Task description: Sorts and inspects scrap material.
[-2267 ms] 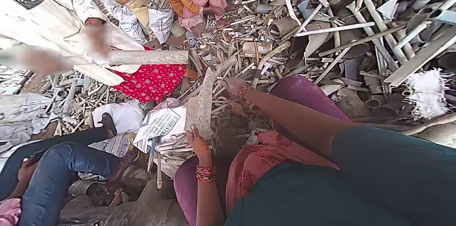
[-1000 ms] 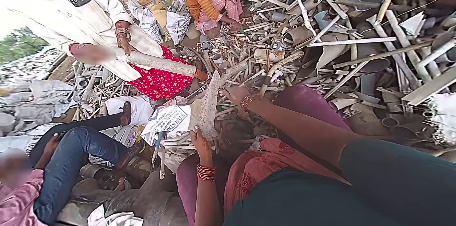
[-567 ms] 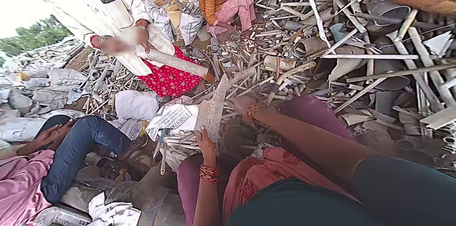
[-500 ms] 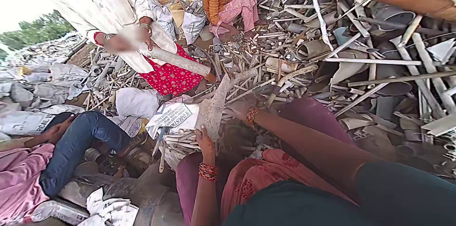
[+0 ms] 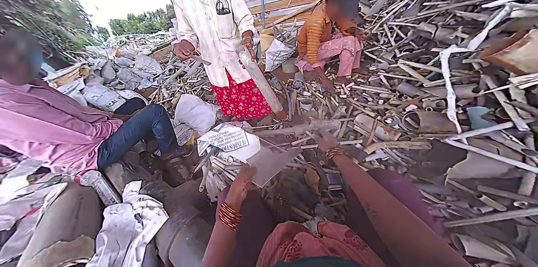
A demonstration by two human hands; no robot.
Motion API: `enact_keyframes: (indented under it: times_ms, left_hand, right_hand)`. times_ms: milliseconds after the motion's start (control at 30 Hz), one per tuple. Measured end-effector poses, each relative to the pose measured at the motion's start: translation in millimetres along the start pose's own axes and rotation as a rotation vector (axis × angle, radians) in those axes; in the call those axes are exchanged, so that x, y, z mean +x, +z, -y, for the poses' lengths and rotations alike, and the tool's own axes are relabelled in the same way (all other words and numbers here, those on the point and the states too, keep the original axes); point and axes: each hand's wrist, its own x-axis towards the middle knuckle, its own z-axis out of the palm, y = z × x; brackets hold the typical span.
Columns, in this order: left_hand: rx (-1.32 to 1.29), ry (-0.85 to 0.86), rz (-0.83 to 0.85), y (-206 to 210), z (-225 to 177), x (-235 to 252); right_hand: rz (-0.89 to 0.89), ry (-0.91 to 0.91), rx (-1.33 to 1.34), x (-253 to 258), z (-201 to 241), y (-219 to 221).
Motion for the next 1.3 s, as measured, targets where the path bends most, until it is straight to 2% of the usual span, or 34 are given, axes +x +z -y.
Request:
enact_keyframes:
  times_ms: [67,200,300,400,700,1033,1300]
  left_hand:
    - [0.112,-0.001,0.031,-12,-5,-12]
    - [0.26,0.119,-0.07,-37,-29,-38]
    - [0.45,0.312,-0.316,-64,-55,-54]
    - [0.578,0.399,-0.528,-81,-84,-74]
    - [0.341,0.681,-0.803,-101,-115,-104]
    - [0.228,0.715,-0.694,-75,-90,-95]
    - [0.142,0.615,-0.481,-48,-56,-69]
  right_hand:
    - [-0.009,-0.007,0.014,-5,7,1]
    - [-0.003,0.003,0.029,-10,9,1]
    - [0.036,-0.036,-0.012,-15,14,9]
    - [0.082,-0.09,-0.064,-18,13,22]
    - [0.218,-0.184,-0.15,-27,7,44]
    - [0.22,-0.151,-0.123,-20,3,55]
    - [0.152,0.052,0.46,-31,15,39]
